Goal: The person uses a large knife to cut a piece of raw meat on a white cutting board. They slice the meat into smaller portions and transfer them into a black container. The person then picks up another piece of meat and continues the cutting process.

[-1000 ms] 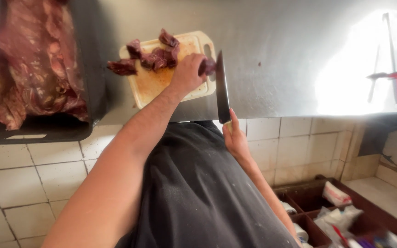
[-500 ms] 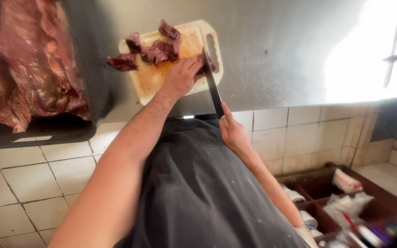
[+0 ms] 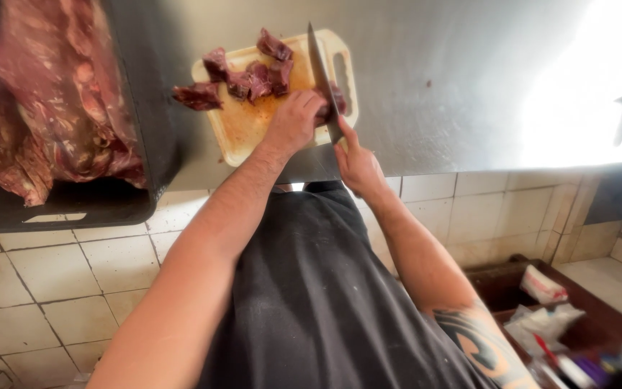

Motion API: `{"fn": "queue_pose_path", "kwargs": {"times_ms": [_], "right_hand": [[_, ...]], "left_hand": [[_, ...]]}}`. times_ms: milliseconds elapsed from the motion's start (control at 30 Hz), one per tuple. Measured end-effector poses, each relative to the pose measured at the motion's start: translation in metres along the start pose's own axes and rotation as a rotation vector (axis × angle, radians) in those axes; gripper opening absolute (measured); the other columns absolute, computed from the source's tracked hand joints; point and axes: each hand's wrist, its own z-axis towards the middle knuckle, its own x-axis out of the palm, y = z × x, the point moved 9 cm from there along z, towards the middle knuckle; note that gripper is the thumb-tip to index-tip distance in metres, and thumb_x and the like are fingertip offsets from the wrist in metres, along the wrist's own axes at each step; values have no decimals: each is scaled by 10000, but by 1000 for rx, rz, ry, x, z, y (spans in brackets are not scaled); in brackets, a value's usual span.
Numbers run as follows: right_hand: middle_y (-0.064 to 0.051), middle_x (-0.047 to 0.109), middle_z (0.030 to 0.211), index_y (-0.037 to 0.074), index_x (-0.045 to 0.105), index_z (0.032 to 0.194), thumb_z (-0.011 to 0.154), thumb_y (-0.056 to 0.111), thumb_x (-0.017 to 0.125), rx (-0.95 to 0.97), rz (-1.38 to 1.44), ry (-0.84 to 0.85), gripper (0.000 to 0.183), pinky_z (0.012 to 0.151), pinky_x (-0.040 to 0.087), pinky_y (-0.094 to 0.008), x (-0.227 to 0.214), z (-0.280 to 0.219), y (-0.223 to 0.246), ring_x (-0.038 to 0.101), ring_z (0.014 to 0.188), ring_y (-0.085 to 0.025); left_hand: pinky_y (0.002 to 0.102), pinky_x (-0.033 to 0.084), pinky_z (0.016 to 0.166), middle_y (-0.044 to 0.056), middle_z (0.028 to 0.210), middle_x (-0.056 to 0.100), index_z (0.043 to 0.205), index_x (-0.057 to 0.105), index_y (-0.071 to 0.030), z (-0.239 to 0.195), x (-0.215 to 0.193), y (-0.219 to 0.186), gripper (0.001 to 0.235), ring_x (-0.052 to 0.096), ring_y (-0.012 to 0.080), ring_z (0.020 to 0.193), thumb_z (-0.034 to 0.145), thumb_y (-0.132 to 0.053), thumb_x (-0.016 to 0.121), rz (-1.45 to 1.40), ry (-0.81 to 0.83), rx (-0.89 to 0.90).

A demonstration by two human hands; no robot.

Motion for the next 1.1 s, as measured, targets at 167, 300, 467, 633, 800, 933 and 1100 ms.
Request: {"fn": "queue_pose_path", "kwargs": {"times_ms": [167,300,467,633,800,933,1100], "right_hand": [[-342,709,892,415,106,1587,1090,382,342,5,-40,-34,551,886,525,-639,5,30,3,693,926,-553],[-335,712,866,432,102,1591,1084,374,337,10,-66,-31,562,874,540,-628,17,11,-16,699,917,-541],[-354,706,925,405,170,1605,1058,344,370,82,-99,66,586,901,527,-618,31,-54,-55,674,950,-566],[-301,723,1014,487,189,1601,1031,379,426,104,-83,91,626,943,540,-573,25,-70,-75,685,1001,-501],[-355,706,1029,445,234,1608,1013,383,479,80,152,36,646,983,514,-584,-2,-76,-68,653,1063,-529],[-303,720,892,413,274,1609,1023,379,507,152,290,-209,632,816,528,-589,-32,-73,-97,697,945,-500],[-285,715,847,417,289,1611,1024,418,501,173,317,-269,624,759,539,-583,-73,-62,-126,712,866,-464]], "left_hand": [[251,551,794,-8,991,532,998,558,-183,0,-16,-11,78,605,198,984,967,-161,489,52,-103,26],[262,556,837,1,1048,538,1029,566,-167,-3,-3,-3,81,617,211,1026,959,-143,534,29,-106,-29],[364,566,958,86,1142,576,1207,550,-131,-7,1,12,370,642,288,1120,880,-110,721,-109,-52,-214],[421,583,952,108,1172,545,1265,568,-134,-39,-51,14,412,649,331,1108,882,18,587,-265,-141,-329],[418,613,856,138,1097,516,1094,564,-60,-49,-55,19,385,663,374,1027,748,-53,733,-393,-271,-454],[487,465,1124,212,1326,481,1374,508,-58,-17,-54,4,635,524,433,1312,785,-20,740,-457,20,-616],[513,604,929,137,1303,548,1493,435,-281,20,-19,-56,831,720,433,964,765,11,711,14,380,-2]]}}
